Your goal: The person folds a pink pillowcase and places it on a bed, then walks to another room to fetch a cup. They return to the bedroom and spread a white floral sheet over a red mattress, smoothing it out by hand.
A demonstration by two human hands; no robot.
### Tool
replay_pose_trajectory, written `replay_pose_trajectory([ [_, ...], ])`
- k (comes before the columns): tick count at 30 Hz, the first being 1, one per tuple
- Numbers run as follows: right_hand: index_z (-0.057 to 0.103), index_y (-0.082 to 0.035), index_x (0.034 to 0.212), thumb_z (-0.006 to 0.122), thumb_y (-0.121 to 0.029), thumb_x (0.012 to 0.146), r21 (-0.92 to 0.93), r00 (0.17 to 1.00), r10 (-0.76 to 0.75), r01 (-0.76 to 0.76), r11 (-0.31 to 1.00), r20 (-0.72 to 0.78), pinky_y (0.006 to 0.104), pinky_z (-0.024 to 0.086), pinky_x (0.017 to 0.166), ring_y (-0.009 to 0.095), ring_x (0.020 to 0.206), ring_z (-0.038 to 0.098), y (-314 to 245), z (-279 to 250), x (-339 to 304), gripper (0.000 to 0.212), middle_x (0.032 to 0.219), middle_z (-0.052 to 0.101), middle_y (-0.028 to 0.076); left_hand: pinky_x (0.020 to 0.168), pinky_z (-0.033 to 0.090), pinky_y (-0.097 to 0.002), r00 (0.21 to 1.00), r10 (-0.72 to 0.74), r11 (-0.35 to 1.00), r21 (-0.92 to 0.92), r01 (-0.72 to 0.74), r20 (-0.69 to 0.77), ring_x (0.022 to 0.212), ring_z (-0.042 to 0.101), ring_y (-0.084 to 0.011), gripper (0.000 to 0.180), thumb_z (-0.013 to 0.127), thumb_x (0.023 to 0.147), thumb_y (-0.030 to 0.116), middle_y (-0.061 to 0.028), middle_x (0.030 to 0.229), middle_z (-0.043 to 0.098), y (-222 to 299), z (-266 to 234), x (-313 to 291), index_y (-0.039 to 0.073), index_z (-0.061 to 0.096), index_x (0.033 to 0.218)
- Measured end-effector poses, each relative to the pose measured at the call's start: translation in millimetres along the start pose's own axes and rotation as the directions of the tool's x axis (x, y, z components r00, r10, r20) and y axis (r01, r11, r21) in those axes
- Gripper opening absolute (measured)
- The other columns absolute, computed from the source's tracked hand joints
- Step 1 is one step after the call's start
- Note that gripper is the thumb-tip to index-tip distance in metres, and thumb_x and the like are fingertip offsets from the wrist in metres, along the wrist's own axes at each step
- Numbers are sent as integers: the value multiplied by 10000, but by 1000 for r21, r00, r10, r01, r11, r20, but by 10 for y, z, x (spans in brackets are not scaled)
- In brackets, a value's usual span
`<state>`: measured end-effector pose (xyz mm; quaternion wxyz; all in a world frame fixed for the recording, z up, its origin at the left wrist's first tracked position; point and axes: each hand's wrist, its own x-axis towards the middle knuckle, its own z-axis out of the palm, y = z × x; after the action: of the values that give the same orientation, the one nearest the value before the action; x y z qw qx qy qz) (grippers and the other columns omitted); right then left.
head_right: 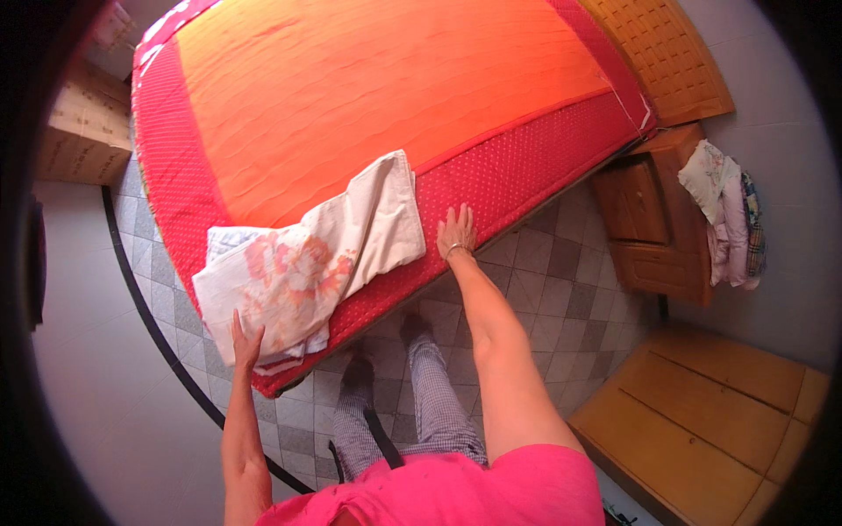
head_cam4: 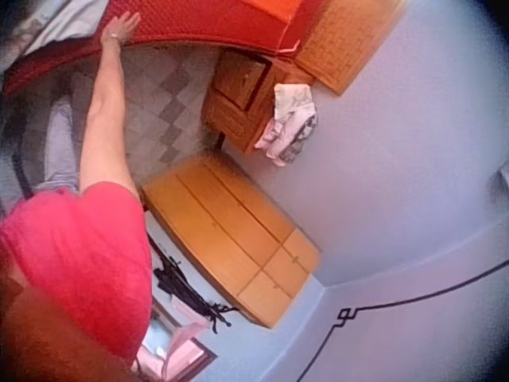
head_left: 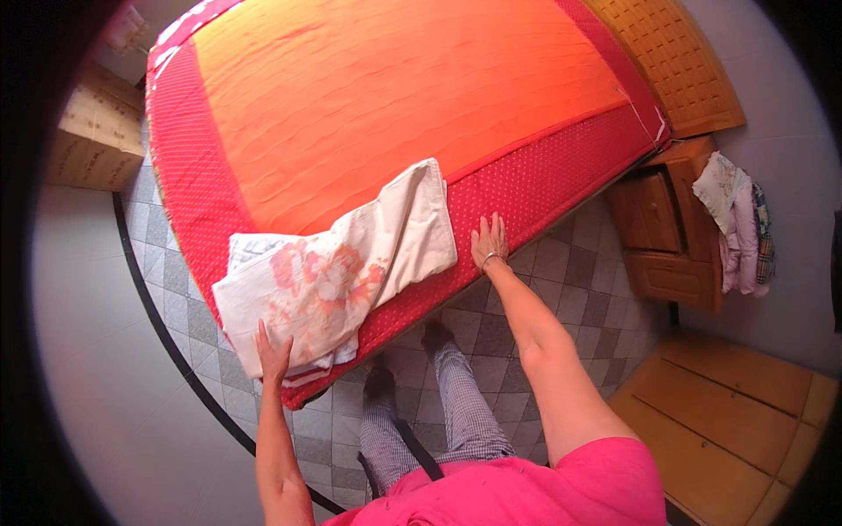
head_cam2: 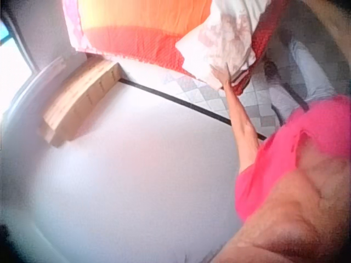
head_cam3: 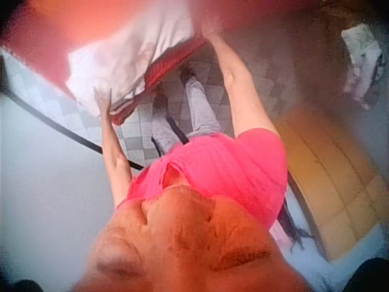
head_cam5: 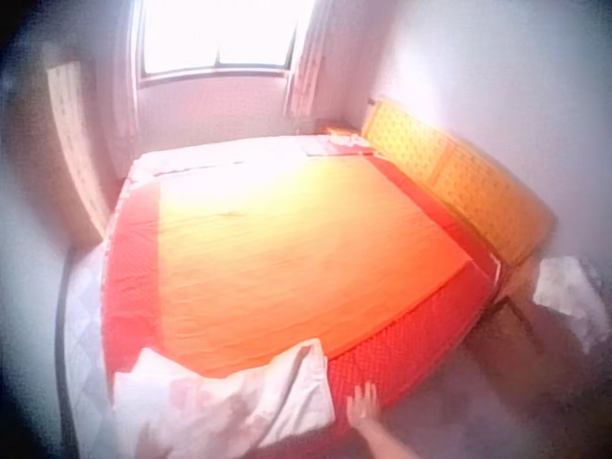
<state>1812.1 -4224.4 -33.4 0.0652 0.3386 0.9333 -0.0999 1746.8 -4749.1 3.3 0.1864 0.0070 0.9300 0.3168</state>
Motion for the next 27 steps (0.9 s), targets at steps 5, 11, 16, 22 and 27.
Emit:
replay_pose_trajectory([
  [5,254,-77,1303,383,-298,856,15,985,100,-98,995,-141,532,110,1003,297,1283,106,-26,522,649,515,1391,101,147,1014,114,-461,990,-116,966,242,94,81,1244,112,-431,879,653,660,332,-260,1349,154,-15,339,118,132,143,1347],
  [11,152,-79,1335,367,-331,853,-112,981,62,-83,990,-183,521,28,1012,281,1293,79,-12,763,733,585,1395,77,146,1023,86,-437,990,-136,971,206,124,46,1264,83,-397,876,656,662,309,-192,1364,185,104,431,150,134,147,1352],
  [16,140,-73,1337,374,-344,852,-129,990,26,-44,991,-138,525,51,1011,292,1292,75,46,734,718,602,1395,64,150,1024,124,-413,985,-97,987,142,76,143,1261,133,-380,800,646,685,234,-183,1352,229,111,250,194,103,200,1336],
  [22,178,-89,1328,428,-374,832,202,989,72,-97,975,131,536,144,990,302,1279,122,52,381,670,624,1385,112,156,984,228,-401,949,-170,939,249,239,-267,1164,304,-379,721,620,698,217,-254,1252,331,-372,62,276,19,257,1289],
  [27,424,57,1145,472,-382,822,530,998,-9,-26,848,64,359,302,940,349,1107,387,-407,289,157,547,1160,423,251,973,250,-403,856,-426,891,27,452,-293,1148,321,-393,801,619,691,339,-274,1241,336,-1244,-28,300,-22,225,1287],
])
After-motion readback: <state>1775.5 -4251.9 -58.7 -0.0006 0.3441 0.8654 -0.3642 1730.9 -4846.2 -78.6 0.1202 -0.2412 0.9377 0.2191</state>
